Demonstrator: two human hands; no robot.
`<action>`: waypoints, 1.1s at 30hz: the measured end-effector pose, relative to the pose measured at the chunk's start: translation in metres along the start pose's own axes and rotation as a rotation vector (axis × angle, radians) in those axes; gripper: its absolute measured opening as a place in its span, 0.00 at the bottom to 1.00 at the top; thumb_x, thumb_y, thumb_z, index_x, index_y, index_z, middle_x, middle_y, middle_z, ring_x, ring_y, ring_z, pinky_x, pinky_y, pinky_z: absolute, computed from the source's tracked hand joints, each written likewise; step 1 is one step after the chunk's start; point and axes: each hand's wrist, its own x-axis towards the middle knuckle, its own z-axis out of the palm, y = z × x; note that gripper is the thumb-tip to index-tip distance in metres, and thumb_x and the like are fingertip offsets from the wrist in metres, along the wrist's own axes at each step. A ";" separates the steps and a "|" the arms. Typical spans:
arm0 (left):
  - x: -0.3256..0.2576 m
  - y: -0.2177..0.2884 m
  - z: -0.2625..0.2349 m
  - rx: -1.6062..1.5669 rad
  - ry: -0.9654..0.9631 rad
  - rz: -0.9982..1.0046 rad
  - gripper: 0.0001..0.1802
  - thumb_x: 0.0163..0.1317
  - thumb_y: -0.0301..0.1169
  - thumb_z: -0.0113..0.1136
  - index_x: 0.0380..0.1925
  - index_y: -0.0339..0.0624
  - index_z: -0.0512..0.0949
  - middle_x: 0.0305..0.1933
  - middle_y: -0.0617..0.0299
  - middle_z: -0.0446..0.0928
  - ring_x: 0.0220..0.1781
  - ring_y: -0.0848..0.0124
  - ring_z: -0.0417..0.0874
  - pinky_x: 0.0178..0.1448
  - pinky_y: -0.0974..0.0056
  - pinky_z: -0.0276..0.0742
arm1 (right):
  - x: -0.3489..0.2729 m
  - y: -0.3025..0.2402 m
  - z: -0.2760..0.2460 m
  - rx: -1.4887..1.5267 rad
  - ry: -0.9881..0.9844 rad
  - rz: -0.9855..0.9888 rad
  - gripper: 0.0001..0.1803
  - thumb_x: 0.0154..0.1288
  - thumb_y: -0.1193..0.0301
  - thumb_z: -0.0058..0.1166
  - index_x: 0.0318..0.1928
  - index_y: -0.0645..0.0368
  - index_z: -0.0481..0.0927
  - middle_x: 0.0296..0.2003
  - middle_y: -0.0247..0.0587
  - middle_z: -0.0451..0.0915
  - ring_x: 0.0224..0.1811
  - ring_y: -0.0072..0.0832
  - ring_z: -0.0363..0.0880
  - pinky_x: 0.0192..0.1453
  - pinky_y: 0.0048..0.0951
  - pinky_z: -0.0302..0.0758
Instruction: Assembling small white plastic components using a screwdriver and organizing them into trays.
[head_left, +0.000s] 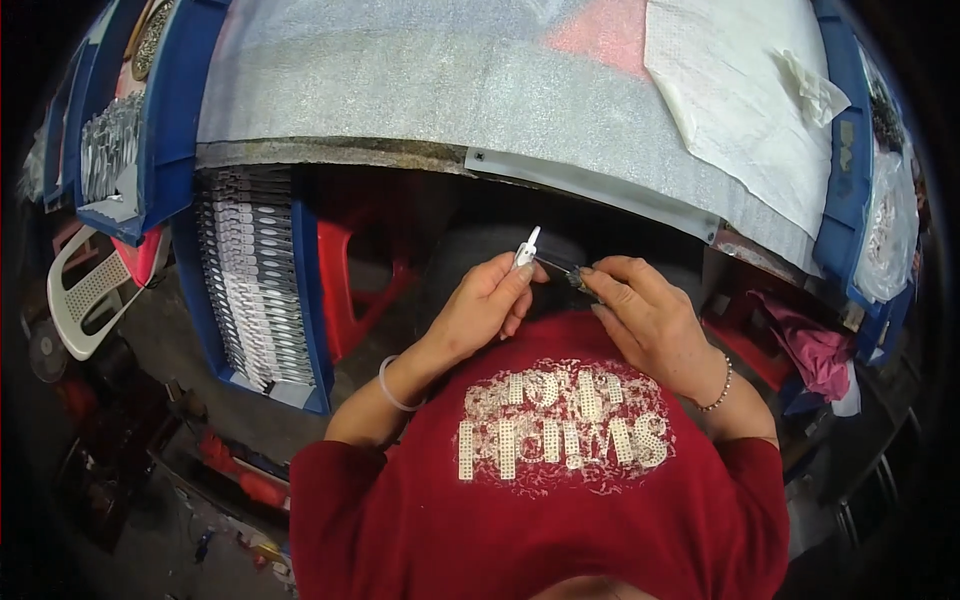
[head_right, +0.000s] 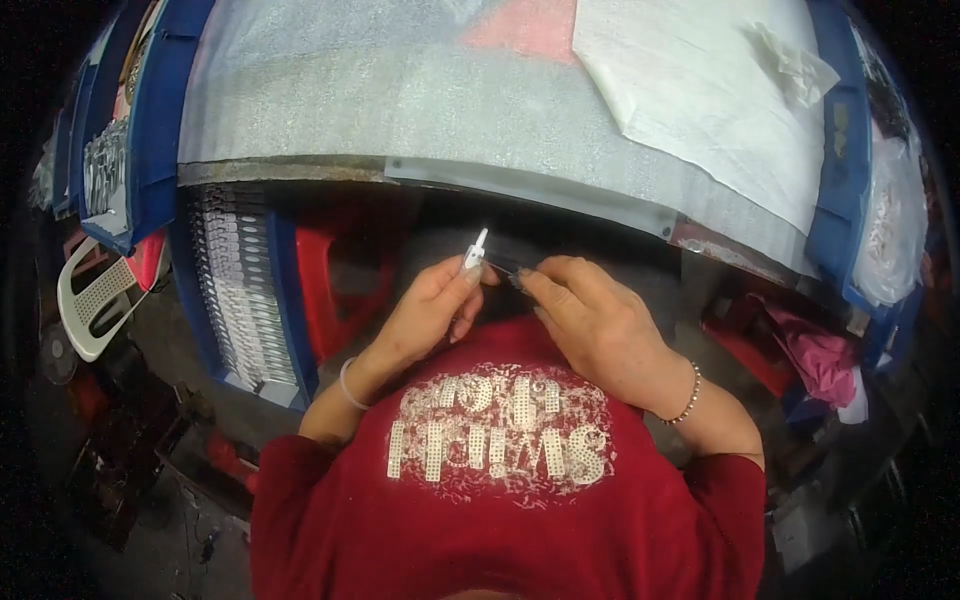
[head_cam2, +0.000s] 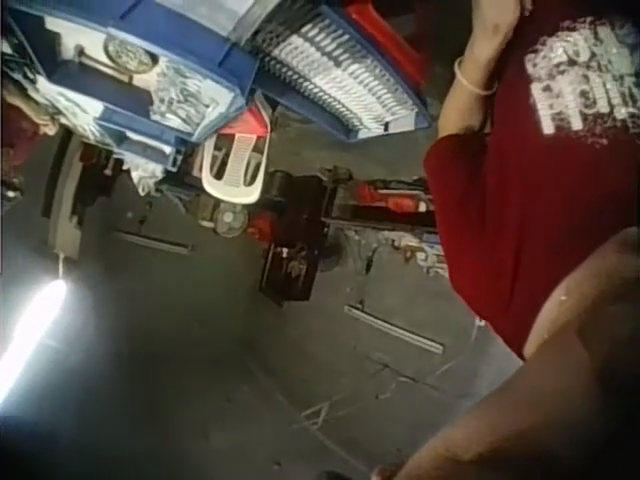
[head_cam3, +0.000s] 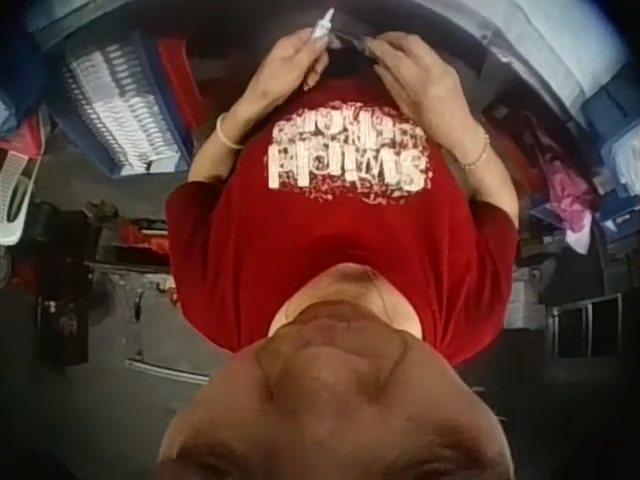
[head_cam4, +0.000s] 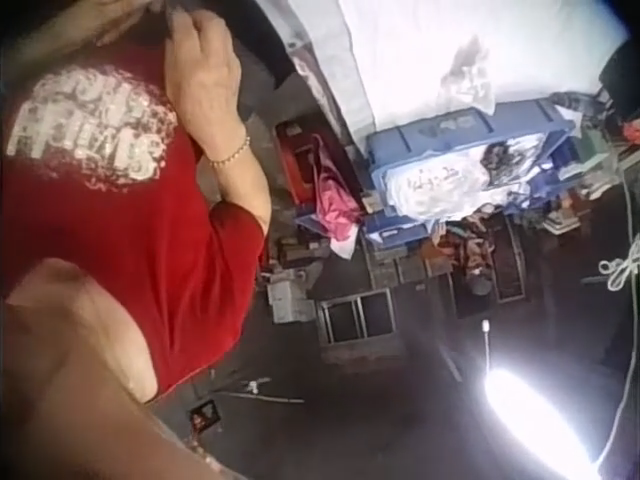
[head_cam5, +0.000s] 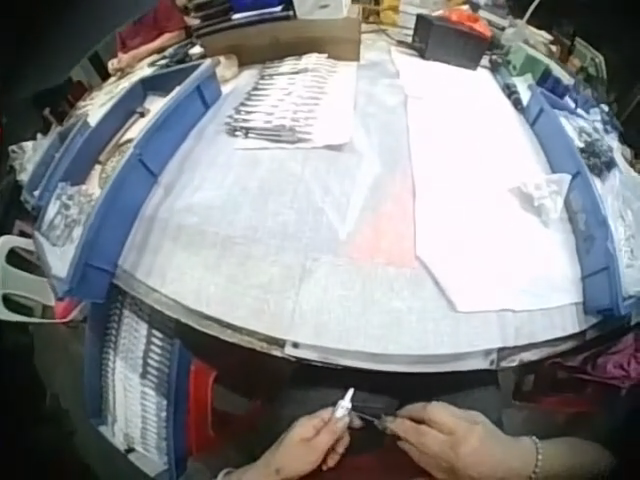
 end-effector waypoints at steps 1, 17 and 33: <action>0.001 -0.001 -0.001 -0.004 -0.003 -0.003 0.14 0.75 0.37 0.42 0.43 0.39 0.73 0.22 0.69 0.67 0.18 0.82 0.66 0.21 0.76 0.62 | 0.002 0.000 0.000 -0.011 0.012 -0.025 0.20 0.51 0.81 0.61 0.48 0.65 0.77 0.41 0.48 0.76 0.38 0.39 0.80 0.39 0.33 0.79; 0.012 -0.014 0.006 0.435 0.203 0.292 0.11 0.73 0.33 0.45 0.36 0.35 0.71 0.22 0.58 0.70 0.22 0.65 0.70 0.25 0.63 0.64 | 0.014 0.005 0.002 0.094 -0.070 0.157 0.17 0.58 0.80 0.54 0.49 0.67 0.77 0.31 0.43 0.77 0.25 0.37 0.77 0.27 0.29 0.75; 0.030 -0.027 0.004 0.720 0.277 0.520 0.09 0.68 0.26 0.48 0.31 0.30 0.65 0.20 0.35 0.72 0.27 0.37 0.77 0.27 0.43 0.69 | 0.027 -0.004 0.011 -0.713 -0.286 -0.275 0.22 0.53 0.72 0.51 0.50 0.63 0.80 0.22 0.38 0.73 0.19 0.27 0.76 0.19 0.26 0.72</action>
